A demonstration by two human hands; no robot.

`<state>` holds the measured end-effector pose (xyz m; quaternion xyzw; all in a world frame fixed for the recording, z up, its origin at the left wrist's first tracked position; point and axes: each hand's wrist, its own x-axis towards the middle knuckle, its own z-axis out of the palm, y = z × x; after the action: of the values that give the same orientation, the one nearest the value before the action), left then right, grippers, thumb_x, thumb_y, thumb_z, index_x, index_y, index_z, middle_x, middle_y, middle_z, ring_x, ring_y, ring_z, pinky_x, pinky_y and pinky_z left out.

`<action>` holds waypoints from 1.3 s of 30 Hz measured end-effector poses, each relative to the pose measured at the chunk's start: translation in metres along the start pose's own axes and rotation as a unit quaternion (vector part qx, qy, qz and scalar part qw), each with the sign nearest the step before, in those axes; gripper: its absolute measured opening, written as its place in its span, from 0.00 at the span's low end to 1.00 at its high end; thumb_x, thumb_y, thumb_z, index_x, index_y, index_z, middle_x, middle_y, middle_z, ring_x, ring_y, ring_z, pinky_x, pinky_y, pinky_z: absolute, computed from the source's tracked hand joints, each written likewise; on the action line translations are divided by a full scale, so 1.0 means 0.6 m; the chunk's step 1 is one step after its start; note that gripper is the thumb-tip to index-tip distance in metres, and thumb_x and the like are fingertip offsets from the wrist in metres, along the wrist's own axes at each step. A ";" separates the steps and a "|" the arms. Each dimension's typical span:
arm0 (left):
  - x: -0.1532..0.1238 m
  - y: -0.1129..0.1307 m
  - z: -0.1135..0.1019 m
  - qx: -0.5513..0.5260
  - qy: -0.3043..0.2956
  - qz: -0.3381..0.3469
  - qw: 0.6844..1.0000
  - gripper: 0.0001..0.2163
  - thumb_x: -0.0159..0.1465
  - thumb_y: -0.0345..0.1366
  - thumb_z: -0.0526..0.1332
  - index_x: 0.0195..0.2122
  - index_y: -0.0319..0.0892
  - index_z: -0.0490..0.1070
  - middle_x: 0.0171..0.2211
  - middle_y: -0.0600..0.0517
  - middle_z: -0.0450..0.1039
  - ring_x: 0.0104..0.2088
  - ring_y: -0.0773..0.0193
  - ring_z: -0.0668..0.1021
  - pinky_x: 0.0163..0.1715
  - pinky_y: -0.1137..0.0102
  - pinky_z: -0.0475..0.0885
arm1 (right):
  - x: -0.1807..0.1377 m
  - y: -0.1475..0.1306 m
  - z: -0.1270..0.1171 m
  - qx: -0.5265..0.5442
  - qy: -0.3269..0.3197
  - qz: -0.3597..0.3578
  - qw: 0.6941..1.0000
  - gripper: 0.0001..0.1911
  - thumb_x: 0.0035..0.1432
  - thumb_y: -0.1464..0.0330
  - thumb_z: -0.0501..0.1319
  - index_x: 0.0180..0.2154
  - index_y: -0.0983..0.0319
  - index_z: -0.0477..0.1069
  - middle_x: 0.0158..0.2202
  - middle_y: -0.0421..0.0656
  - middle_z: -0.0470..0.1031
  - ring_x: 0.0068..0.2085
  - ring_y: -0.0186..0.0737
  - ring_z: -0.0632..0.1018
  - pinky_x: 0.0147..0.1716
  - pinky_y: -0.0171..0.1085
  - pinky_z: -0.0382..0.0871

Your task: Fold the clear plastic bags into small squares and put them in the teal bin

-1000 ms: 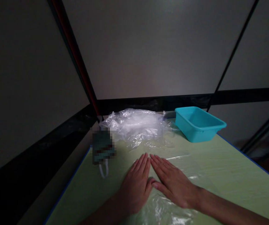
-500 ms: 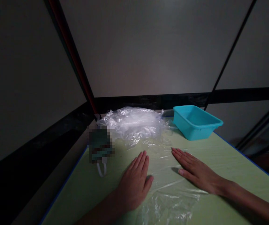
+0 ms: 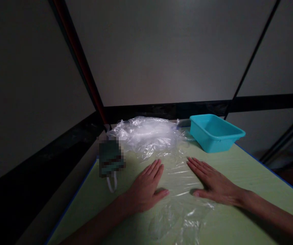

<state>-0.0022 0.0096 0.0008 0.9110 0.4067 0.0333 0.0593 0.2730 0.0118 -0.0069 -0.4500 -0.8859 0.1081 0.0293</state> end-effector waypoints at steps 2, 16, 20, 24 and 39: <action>-0.002 0.005 -0.002 -0.014 0.019 -0.012 1.000 0.31 0.62 0.47 0.51 0.60 0.31 0.45 0.62 0.39 0.37 0.62 0.57 0.44 0.59 0.61 0.48 | -0.002 0.003 -0.009 0.043 -0.005 0.004 0.999 0.48 0.52 0.44 0.49 0.62 0.71 0.40 0.63 0.54 0.36 0.62 0.52 0.42 0.58 0.53 0.41; -0.024 0.129 0.029 -0.105 -0.017 -0.026 0.994 0.37 0.59 0.56 0.48 0.60 0.30 0.47 0.62 0.38 0.42 0.61 0.50 0.48 0.59 0.57 0.47 | 0.028 -0.117 -0.009 0.125 0.053 -0.050 0.989 0.32 0.63 0.57 0.44 0.61 0.71 0.43 0.63 0.52 0.44 0.62 0.44 0.48 0.59 0.47 0.47; -0.026 0.115 0.039 -0.105 -0.008 -0.009 0.994 0.38 0.57 0.57 0.50 0.60 0.31 0.48 0.62 0.38 0.42 0.61 0.49 0.48 0.60 0.57 0.46 | 0.034 -0.117 0.019 0.083 0.070 -0.061 0.992 0.32 0.62 0.58 0.47 0.61 0.71 0.46 0.63 0.53 0.44 0.62 0.45 0.49 0.59 0.46 0.47; -0.026 0.112 0.037 -0.102 0.010 0.010 0.995 0.40 0.55 0.55 0.54 0.61 0.33 0.45 0.62 0.40 0.39 0.61 0.50 0.46 0.59 0.57 0.45 | 0.031 -0.114 0.032 0.068 0.090 -0.058 0.992 0.33 0.62 0.56 0.46 0.61 0.69 0.44 0.63 0.53 0.44 0.62 0.45 0.49 0.59 0.47 0.48; -0.043 0.092 0.008 -0.060 -0.044 0.034 0.997 0.45 0.48 0.55 0.62 0.61 0.33 0.46 0.62 0.39 0.36 0.61 0.49 0.43 0.58 0.55 0.48 | -0.001 -0.097 0.037 0.017 0.085 -0.071 0.994 0.40 0.58 0.51 0.49 0.61 0.70 0.42 0.63 0.54 0.41 0.62 0.48 0.46 0.59 0.47 0.47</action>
<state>0.0217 -0.0464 0.0030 0.9197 0.3698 0.0190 0.1306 0.2241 -0.0258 -0.0160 -0.3926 -0.9082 0.0820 0.1196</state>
